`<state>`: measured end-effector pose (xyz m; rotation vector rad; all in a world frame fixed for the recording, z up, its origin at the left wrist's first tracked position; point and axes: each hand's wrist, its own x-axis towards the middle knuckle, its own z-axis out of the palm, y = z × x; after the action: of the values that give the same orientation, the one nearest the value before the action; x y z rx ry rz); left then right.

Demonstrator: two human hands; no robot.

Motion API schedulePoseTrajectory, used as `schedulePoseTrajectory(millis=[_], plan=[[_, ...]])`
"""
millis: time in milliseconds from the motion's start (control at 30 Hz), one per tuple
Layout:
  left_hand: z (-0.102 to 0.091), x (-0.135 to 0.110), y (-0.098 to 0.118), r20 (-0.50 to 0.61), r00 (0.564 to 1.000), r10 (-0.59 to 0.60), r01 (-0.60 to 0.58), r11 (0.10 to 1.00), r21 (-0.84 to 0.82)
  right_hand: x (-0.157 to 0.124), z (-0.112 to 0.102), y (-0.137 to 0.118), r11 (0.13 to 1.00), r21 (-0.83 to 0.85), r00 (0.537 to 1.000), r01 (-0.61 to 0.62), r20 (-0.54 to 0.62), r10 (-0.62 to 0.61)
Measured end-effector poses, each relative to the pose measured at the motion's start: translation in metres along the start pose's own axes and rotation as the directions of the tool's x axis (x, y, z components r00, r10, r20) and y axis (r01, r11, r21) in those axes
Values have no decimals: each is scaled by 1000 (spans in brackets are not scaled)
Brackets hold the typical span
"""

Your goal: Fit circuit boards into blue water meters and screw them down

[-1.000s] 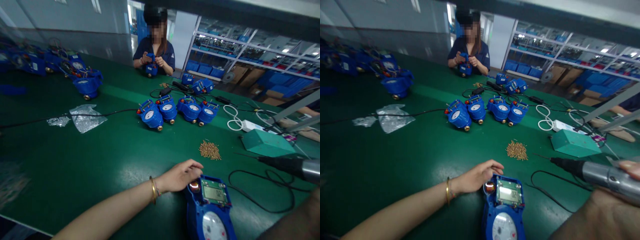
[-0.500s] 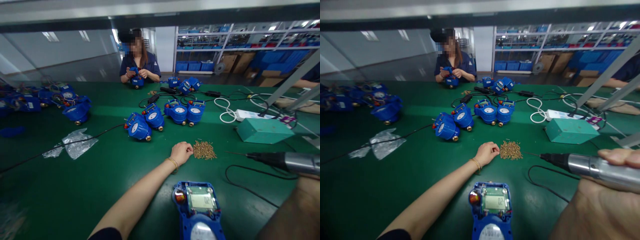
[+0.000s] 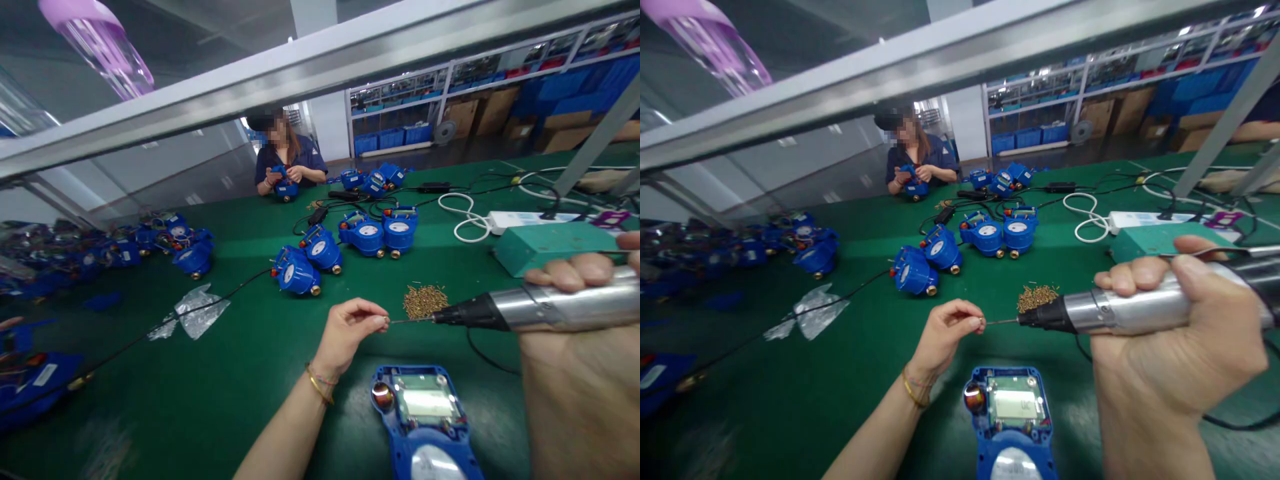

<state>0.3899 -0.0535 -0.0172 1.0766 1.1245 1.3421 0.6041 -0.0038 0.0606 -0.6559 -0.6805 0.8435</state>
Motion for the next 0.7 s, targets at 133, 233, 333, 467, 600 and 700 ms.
schedulePoseTrajectory(millis=[133, 233, 333, 467, 600, 700], plan=[[2, -11, 2, -31, 999, 21, -24, 994, -106, -8, 10, -4, 986, 162, 998, -38, -50, 47], [3, -12, 1, -46, 999, 17, -23, 990, -141, -11, 12, -5, 989, 149, 1000, -5, -28, 9], [4, -12, 1, -56, 998, 6, -15, 987, -162, -14, 15, -7, 988, 156, 1000, -2, -30, 7], [5, -12, 1, -69, 998, -11, -2, 982, -191, -17, 20, -9, 990, 142, 999, -6, -50, 13], [7, -13, -1, -77, 997, -24, 9, 980, -199, -18, 22, -10, 991, 133, 999, -4, -45, 10], [7, -16, 2, -82, 996, 25, -31, 997, -68, -20, 25, -11, 991, 132, 999, -6, -33, 10]])
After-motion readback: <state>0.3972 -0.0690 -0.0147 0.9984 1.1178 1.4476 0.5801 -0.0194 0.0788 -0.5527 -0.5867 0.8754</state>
